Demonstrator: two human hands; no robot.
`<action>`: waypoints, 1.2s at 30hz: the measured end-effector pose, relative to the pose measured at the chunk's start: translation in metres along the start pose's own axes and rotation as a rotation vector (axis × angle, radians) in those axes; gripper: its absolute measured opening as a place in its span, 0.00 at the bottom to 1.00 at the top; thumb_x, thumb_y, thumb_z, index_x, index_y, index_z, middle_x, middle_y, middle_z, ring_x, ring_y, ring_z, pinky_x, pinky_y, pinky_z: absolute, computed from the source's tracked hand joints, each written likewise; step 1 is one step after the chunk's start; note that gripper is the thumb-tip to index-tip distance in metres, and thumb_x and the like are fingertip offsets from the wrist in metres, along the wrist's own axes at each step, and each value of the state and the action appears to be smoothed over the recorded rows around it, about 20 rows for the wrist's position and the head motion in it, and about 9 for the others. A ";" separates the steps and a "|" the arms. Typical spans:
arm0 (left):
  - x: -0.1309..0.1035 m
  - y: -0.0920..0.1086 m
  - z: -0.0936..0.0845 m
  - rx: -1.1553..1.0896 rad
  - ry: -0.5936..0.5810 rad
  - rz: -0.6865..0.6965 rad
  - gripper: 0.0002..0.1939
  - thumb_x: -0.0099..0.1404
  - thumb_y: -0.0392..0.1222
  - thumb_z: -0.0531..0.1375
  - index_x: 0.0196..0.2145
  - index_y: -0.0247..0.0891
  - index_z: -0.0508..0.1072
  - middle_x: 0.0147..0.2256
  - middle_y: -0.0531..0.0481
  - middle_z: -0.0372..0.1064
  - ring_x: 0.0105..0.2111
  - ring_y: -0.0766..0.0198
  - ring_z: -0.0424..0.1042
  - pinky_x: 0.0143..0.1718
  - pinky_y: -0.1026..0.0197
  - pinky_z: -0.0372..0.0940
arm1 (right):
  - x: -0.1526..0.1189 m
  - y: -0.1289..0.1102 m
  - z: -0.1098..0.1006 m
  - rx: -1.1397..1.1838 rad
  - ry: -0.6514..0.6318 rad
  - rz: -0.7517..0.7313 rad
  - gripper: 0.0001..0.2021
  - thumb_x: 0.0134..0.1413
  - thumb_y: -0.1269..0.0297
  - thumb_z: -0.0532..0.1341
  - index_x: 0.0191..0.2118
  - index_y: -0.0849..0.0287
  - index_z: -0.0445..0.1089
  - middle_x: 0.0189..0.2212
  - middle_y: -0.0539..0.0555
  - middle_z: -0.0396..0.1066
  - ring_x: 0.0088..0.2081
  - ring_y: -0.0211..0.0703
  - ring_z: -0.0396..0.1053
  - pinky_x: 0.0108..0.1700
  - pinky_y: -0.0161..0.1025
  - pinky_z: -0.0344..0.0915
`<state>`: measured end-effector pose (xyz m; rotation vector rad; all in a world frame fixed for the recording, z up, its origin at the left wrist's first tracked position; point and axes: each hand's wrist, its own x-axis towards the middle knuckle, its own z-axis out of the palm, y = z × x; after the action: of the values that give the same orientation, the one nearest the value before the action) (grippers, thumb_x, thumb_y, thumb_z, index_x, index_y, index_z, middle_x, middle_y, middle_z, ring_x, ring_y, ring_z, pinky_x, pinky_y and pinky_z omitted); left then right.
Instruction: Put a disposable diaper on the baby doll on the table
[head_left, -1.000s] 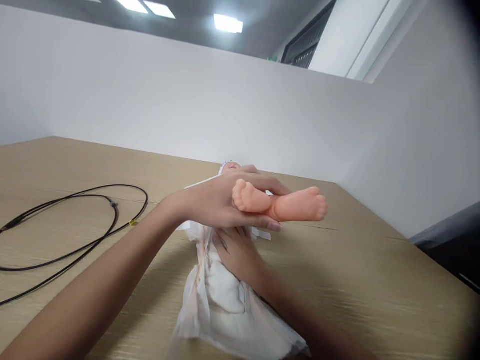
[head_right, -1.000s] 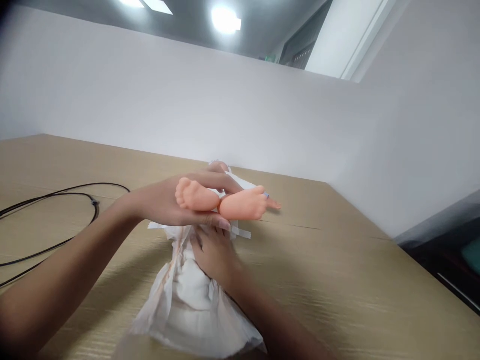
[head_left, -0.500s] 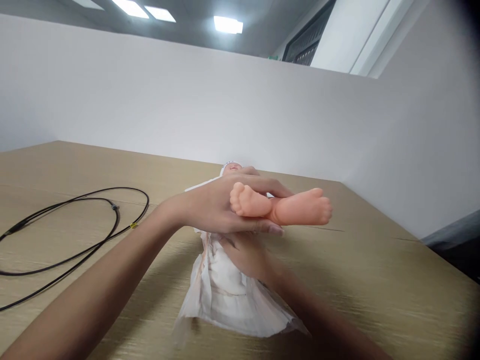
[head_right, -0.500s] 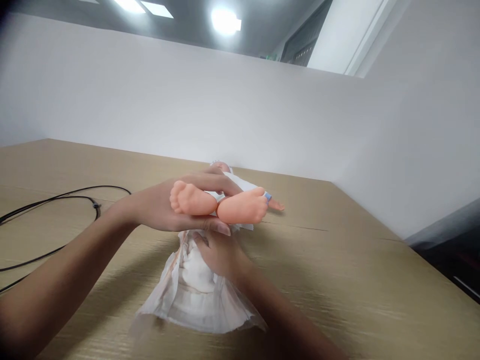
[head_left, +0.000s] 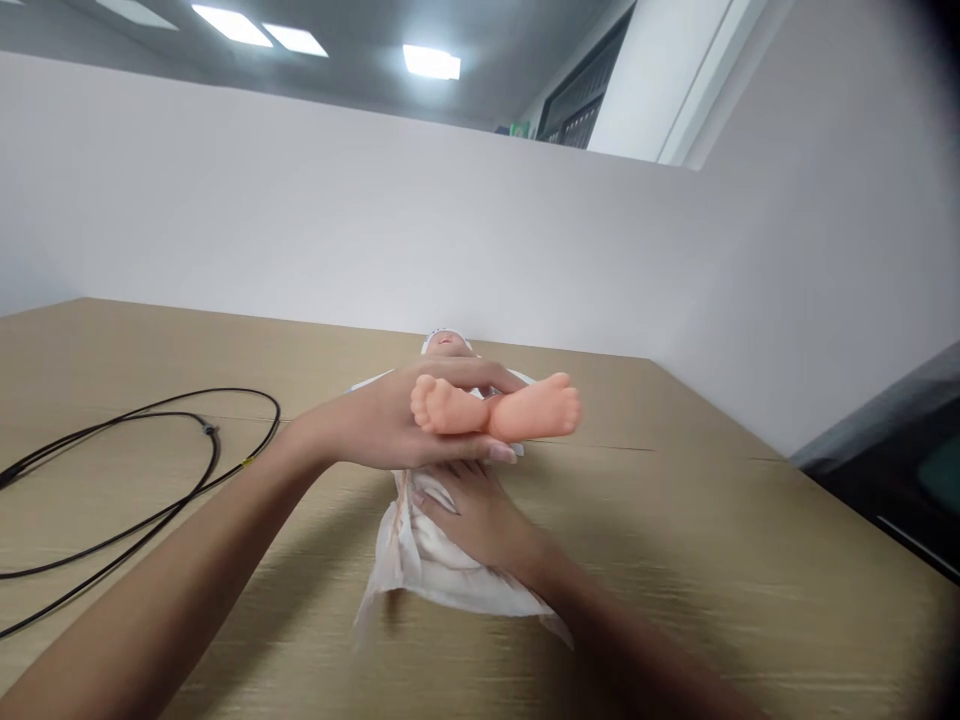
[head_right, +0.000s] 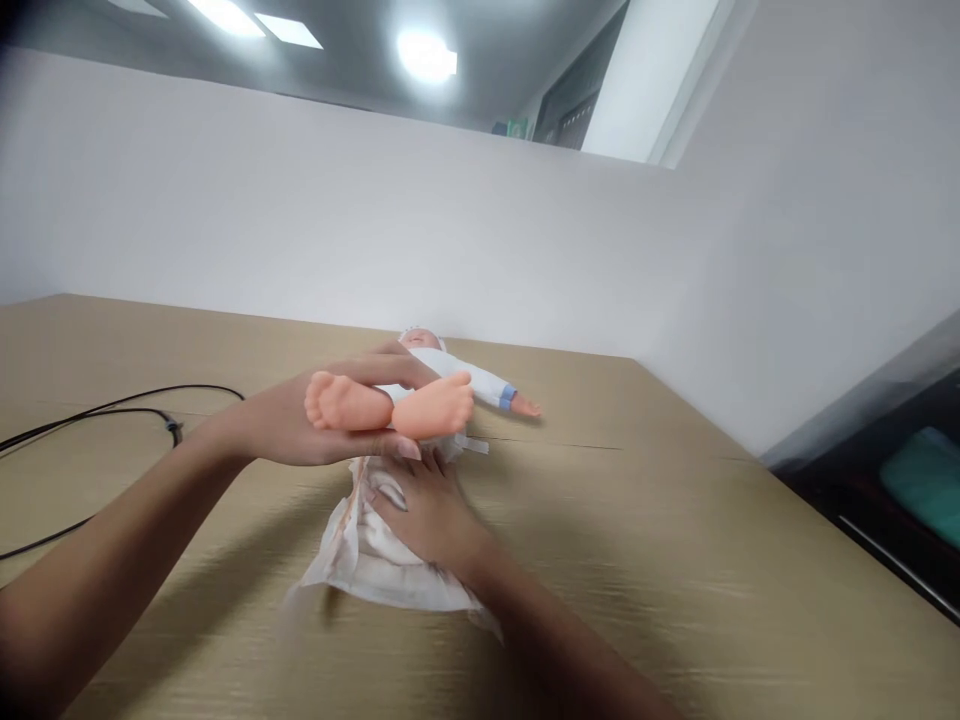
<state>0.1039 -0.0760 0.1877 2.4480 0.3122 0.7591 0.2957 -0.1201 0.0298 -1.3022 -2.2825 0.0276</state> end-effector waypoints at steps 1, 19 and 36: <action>0.000 -0.001 0.000 0.002 -0.004 -0.004 0.21 0.72 0.53 0.69 0.58 0.45 0.77 0.58 0.48 0.78 0.57 0.52 0.74 0.57 0.53 0.69 | -0.002 0.001 -0.003 0.060 0.015 0.017 0.21 0.75 0.58 0.62 0.68 0.50 0.69 0.69 0.56 0.71 0.70 0.57 0.66 0.73 0.57 0.62; -0.011 -0.001 0.011 0.035 0.058 -0.073 0.22 0.73 0.54 0.67 0.61 0.50 0.77 0.61 0.47 0.76 0.61 0.51 0.74 0.60 0.51 0.72 | -0.096 0.050 -0.067 0.171 0.383 0.114 0.08 0.76 0.64 0.60 0.47 0.52 0.78 0.38 0.52 0.80 0.40 0.46 0.78 0.46 0.43 0.73; -0.012 0.002 0.010 -0.008 0.128 -0.100 0.22 0.72 0.54 0.67 0.59 0.41 0.77 0.58 0.43 0.77 0.57 0.51 0.76 0.60 0.51 0.71 | -0.105 0.038 -0.050 0.125 -0.276 -0.170 0.26 0.76 0.48 0.60 0.74 0.38 0.66 0.74 0.57 0.64 0.74 0.61 0.62 0.71 0.66 0.66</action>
<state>0.1001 -0.0870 0.1762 2.3612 0.4762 0.8733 0.3910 -0.1961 0.0195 -1.0929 -2.5703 0.3039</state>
